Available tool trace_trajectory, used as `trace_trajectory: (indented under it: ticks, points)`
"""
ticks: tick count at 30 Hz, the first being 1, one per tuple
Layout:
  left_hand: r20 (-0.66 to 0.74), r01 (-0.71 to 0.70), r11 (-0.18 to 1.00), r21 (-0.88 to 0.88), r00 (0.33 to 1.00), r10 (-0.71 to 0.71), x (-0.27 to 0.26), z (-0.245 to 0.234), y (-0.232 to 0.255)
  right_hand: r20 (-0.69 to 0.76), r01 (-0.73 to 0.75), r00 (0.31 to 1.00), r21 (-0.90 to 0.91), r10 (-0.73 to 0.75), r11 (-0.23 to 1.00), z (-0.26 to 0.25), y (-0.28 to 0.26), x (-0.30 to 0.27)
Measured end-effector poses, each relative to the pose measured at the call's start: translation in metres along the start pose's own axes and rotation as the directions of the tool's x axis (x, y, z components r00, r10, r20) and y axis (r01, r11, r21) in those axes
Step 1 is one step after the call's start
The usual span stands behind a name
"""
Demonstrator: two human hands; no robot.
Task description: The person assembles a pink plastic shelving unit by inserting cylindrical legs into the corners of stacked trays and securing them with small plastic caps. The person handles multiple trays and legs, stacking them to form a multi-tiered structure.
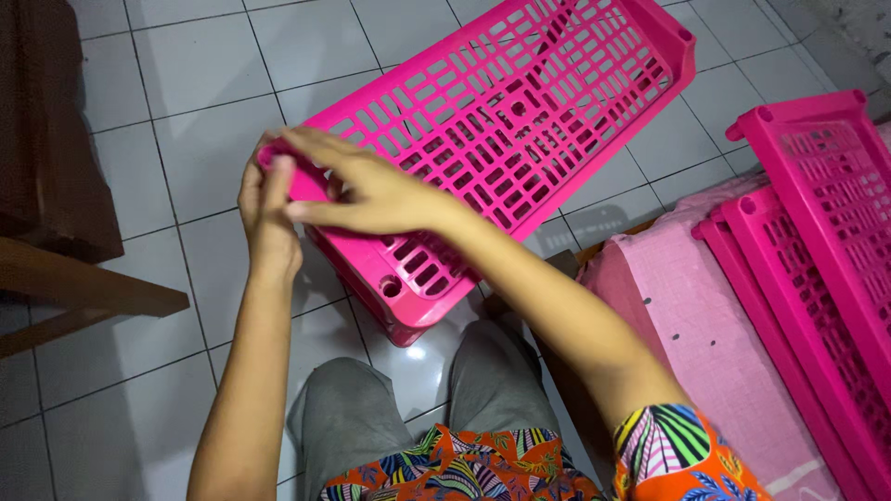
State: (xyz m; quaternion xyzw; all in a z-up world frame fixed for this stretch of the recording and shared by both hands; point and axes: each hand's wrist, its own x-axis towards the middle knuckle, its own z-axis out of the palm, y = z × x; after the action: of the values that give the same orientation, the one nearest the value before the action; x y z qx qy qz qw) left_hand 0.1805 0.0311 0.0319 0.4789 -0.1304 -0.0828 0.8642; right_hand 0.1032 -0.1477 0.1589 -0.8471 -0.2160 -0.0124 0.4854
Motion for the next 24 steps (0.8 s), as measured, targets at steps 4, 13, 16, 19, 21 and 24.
trace_trajectory:
  ticks: [4,13,16,19,21,24]
  points:
    - [-0.131,-0.028,0.97,0.241,0.99,0.061,-0.003,0.024,0.012,-0.084,0.077,0.992,-0.202,-0.096,0.976,-0.033,-0.015,-0.074]
    - [0.234,-0.38,0.512,0.77,0.915,0.328,-0.133,0.095,0.033,-0.379,-0.063,0.892,-0.644,-0.246,0.762,0.011,0.008,-0.164]
    - [0.155,-0.276,0.752,0.598,0.961,0.229,-0.164,0.115,0.024,-0.457,-0.083,0.845,-0.626,-0.279,0.775,0.029,0.021,-0.162]
    - [0.027,-0.147,0.886,0.44,0.988,0.151,-0.171,0.12,0.011,-0.487,-0.09,0.828,-0.605,-0.278,0.791,0.038,0.025,-0.16]
    - [-0.042,-0.132,0.894,0.429,0.985,0.166,-0.169,0.118,0.002,-0.501,-0.087,0.824,-0.575,-0.266,0.813,0.041,0.024,-0.159]
    - [-0.087,-0.206,0.873,0.443,0.959,0.27,-0.154,0.113,-0.013,-0.53,-0.106,0.805,-0.572,-0.268,0.814,0.047,0.023,-0.15]
